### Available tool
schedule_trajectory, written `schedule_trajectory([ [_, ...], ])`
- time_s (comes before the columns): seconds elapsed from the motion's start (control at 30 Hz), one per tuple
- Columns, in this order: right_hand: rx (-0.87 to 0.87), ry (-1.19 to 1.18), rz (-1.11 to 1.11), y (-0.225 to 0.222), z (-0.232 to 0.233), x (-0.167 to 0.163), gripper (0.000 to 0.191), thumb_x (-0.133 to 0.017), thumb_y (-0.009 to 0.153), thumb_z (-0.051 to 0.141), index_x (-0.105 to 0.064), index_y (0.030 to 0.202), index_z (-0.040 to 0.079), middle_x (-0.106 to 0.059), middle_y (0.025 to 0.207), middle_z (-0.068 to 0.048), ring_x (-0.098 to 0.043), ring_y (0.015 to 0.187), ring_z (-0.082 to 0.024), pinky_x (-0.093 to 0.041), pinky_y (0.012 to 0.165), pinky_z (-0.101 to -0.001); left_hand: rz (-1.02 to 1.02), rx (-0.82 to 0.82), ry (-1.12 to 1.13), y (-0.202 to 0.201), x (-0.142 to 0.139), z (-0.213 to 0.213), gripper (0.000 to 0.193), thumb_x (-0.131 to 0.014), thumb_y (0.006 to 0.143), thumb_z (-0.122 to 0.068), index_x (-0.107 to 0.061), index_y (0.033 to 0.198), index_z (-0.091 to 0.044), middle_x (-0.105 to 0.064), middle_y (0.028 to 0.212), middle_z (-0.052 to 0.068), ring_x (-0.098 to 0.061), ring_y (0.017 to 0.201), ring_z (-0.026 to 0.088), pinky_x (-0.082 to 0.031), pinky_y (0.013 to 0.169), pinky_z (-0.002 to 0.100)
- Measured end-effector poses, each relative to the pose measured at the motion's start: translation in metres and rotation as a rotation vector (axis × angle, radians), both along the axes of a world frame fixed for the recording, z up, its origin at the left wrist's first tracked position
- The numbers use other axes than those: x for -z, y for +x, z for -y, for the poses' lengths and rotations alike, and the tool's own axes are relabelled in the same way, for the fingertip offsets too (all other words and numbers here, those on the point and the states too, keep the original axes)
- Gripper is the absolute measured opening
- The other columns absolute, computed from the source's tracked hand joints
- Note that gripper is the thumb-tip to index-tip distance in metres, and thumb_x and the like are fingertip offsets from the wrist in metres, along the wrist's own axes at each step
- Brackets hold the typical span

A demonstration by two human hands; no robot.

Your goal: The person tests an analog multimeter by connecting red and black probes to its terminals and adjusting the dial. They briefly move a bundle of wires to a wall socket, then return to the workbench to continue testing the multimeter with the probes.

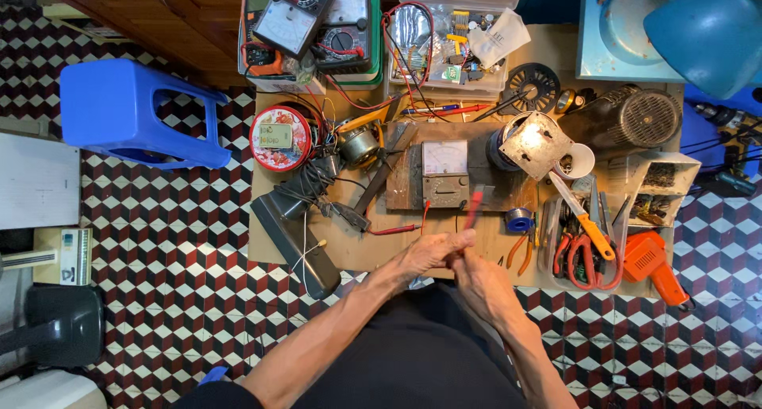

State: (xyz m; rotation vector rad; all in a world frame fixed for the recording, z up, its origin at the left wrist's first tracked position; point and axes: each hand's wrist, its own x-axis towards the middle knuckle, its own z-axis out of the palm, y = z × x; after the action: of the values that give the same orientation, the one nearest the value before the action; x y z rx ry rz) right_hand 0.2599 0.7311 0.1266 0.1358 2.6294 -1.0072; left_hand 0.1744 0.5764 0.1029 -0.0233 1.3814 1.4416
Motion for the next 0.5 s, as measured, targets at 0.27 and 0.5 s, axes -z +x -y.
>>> schedule_trajectory([
  [0.27, -0.132, -0.029, 0.382, -0.007, 0.017, -0.022, 0.039, -0.059, 0.096, 0.04, -0.062, 0.115, 0.006, -0.073, 0.089, -0.022, -0.072, 0.084, -0.036, -0.056, 0.078, -0.0475, 0.0, -0.333, 0.031, 0.005, -0.013, 0.016, 0.057, -0.049, 0.101, -0.045, -0.061, 0.13, 0.002, -0.073, 0.099, 0.009, -0.067, 0.089, 0.015, -0.055, 0.083, 0.029],
  [0.5, 0.41, -0.371, 0.207, -0.017, -0.002, -0.049, 0.049, -0.06, 0.095, 0.042, -0.071, 0.124, 0.005, -0.077, 0.1, -0.014, -0.071, 0.093, -0.024, -0.056, 0.083, -0.0352, -0.136, -0.272, 0.058, 0.007, 0.01, 0.03, 0.049, -0.047, 0.106, -0.039, -0.067, 0.119, 0.004, -0.074, 0.104, 0.012, -0.069, 0.095, 0.017, -0.056, 0.087, 0.031],
])
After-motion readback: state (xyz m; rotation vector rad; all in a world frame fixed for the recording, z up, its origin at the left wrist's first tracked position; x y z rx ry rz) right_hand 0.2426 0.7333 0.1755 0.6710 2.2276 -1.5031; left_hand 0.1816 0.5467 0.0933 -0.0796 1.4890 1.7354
